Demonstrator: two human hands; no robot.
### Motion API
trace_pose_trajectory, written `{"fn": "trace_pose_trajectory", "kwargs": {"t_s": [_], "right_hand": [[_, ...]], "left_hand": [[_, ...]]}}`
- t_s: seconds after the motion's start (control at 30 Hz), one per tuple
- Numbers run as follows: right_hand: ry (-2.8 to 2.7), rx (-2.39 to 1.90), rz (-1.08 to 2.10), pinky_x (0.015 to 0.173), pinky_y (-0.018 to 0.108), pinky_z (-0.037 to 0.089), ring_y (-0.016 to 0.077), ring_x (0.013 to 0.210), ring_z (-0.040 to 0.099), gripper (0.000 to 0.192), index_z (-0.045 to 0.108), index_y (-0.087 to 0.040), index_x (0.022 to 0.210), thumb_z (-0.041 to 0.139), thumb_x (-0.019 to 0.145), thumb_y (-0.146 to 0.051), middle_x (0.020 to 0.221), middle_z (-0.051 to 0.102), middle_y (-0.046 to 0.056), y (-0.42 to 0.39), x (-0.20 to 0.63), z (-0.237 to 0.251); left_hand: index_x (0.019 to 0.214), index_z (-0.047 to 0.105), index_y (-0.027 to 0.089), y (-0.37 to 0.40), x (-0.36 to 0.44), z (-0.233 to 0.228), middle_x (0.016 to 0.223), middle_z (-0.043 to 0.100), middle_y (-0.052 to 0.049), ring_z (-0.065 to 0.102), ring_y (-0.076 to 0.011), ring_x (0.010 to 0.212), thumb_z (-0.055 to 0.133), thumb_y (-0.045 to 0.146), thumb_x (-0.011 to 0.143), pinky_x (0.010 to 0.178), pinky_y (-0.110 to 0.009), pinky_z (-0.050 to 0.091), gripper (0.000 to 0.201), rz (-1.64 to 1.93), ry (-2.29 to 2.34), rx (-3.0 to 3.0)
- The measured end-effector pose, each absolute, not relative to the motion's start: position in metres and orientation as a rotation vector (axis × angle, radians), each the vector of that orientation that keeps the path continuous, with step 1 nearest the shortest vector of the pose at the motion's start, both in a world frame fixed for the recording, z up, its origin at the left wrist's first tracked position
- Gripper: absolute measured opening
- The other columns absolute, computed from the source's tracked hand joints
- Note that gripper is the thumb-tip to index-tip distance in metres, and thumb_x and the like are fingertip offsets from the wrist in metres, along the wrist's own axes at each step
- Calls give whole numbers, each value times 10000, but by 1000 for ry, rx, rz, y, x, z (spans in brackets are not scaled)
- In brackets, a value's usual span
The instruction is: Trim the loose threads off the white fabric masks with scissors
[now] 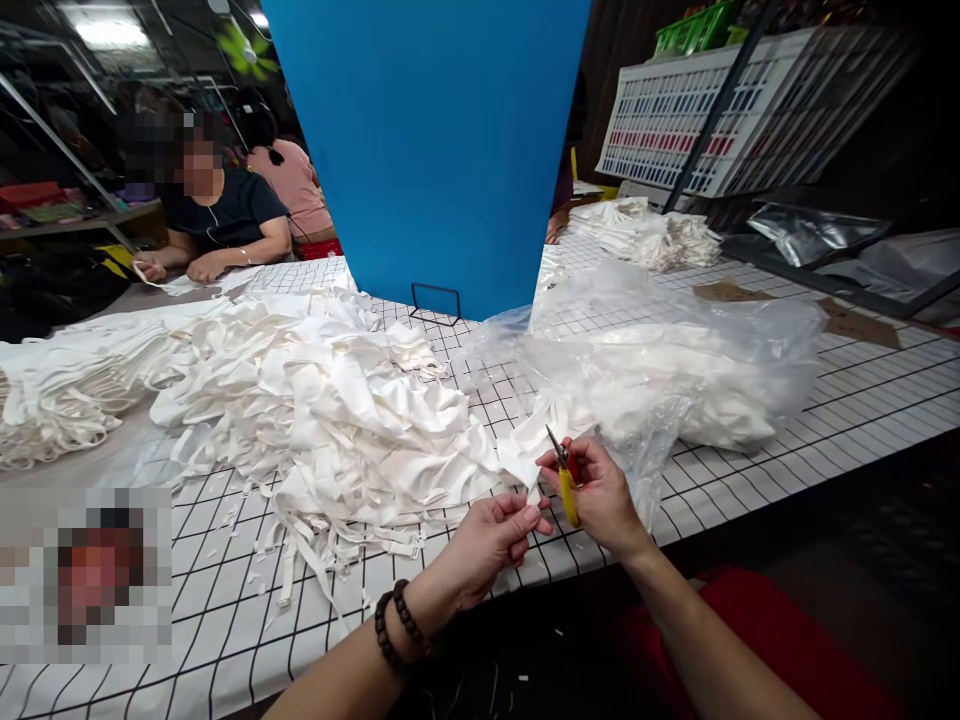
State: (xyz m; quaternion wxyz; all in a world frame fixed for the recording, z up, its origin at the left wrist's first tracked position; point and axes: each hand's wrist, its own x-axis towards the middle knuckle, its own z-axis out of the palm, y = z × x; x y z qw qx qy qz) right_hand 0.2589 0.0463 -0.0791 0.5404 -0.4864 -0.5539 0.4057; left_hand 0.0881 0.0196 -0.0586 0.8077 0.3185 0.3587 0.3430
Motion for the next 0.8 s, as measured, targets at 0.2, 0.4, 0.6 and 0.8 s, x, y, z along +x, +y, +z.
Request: {"fn": "trace_pose_trajectory", "kwargs": {"t_s": [0.2,0.4,0.6,0.8], "right_hand": [[-1319,-1089,897,709,291,543,166,794,664,264,524,-222,927,736,784,-286,907,671,28,43,255,-73],[-1351,-1080,843,700,276,525,163,794,652,234,531,-218,926,718,797,-274,904,675,27,42,247,-66],[-1291,-1064,867,685,262,534,155,758,649,276,536,-225,910,764,761,-272,863,668,11,37,248,-66],[-1260,-1122,1110,627,232,503,148,729,632,294,549,-224,873,801,728,-262,863,655,3,21,246,-63]], "left_hand": [[1017,662,56,14,82,-50,852,610,-82,367,-21,493,524,477,925,415,-127,285,453,622,625,252],[1051,643,91,8,87,-56,698,504,17,410,-20,475,636,318,889,405,-115,312,278,662,566,126],[944,674,102,3,91,-58,754,639,-48,589,-104,631,712,378,818,615,-216,485,306,1000,768,601],[840,690,148,1,81,-55,1248,501,-106,580,-79,673,630,374,872,605,-239,518,236,1237,1046,1175]]}}
